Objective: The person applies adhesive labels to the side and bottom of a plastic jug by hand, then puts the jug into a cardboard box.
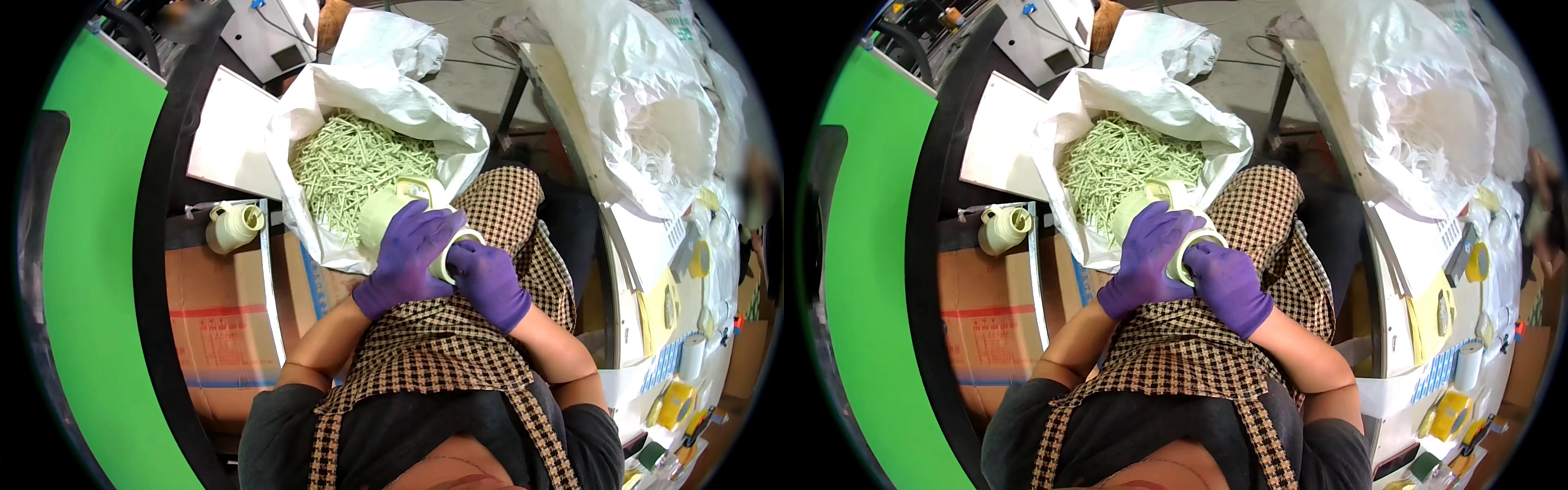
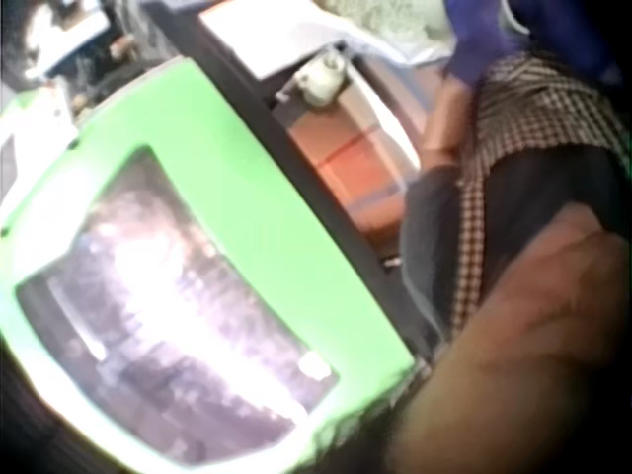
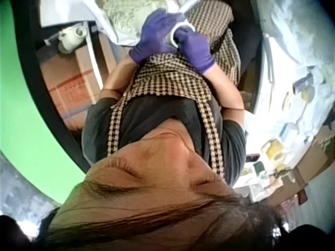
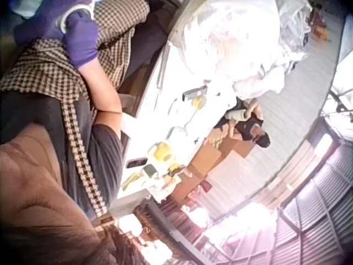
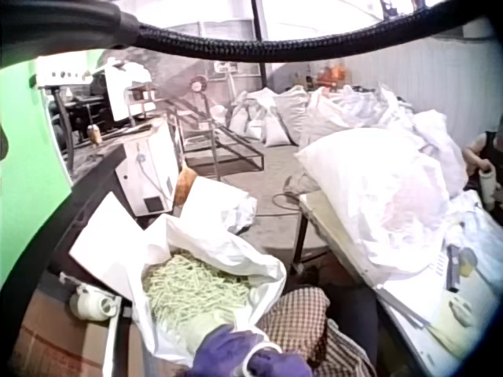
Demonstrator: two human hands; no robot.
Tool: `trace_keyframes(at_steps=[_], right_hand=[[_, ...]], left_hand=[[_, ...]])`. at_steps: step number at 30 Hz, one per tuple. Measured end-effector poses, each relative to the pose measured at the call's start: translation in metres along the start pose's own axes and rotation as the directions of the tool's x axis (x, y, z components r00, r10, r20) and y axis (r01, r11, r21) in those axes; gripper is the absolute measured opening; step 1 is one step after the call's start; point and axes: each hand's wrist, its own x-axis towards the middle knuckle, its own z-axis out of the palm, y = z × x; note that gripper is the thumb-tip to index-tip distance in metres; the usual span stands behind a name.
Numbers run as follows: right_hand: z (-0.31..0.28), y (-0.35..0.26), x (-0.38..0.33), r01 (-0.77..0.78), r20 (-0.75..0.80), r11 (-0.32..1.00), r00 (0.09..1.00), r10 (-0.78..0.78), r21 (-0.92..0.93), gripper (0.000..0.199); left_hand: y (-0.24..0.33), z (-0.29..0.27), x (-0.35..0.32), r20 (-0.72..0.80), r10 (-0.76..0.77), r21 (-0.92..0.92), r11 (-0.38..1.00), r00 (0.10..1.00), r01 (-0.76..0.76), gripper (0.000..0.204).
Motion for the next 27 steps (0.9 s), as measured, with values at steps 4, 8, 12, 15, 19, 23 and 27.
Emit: trace_keyframes(at_steps=[4,8,12,15,19,23,27], right_hand=[[-0.002,0.013,-0.015,0.109,-0.011,0.976,0.994,-0.109,0.186,0.021],[0.018,0.016,-0.020,-0.094,0.009,0.964,0.995,0.094,0.250,0.029],[-0.018,0.017,-0.063,0.276,-0.346,0.918,0.923,-0.171,0.283,0.049],[-0.093,0.022,-0.140,0.187,-0.455,0.976,0.883,-0.118,0.109,0.041],[-0.152,0.050,-0.278,-0.472,-0.820,0.878,0.532,0.211,-0.080,0.037],[-0.182,0.095,-0.401,-0.867,-0.931,0.489,0.251,0.264,-0.095,0.036],[-0.175,0.117,-0.439,-0.938,-0.917,0.346,0.109,0.384,0.033,0.031]], left_hand=[[0.006,0.009,0.006,0.010,0.058,0.062,0.996,0.998,-0.059,0.084],[0.002,0.026,0.015,0.032,0.042,0.242,0.969,0.999,-0.049,0.075],[0.023,0.012,0.038,0.088,0.412,0.214,0.881,0.907,-0.422,0.059],[0.025,0.028,0.032,0.144,0.657,0.242,0.702,0.740,-0.670,0.047],[0.030,0.069,0.011,0.402,0.722,0.031,0.604,0.563,-0.796,0.051],[0.021,0.085,-0.004,0.398,0.753,-0.007,0.573,0.523,-0.819,0.047],[0.021,0.089,0.001,0.367,0.794,0.073,0.495,0.485,-0.866,0.049]])
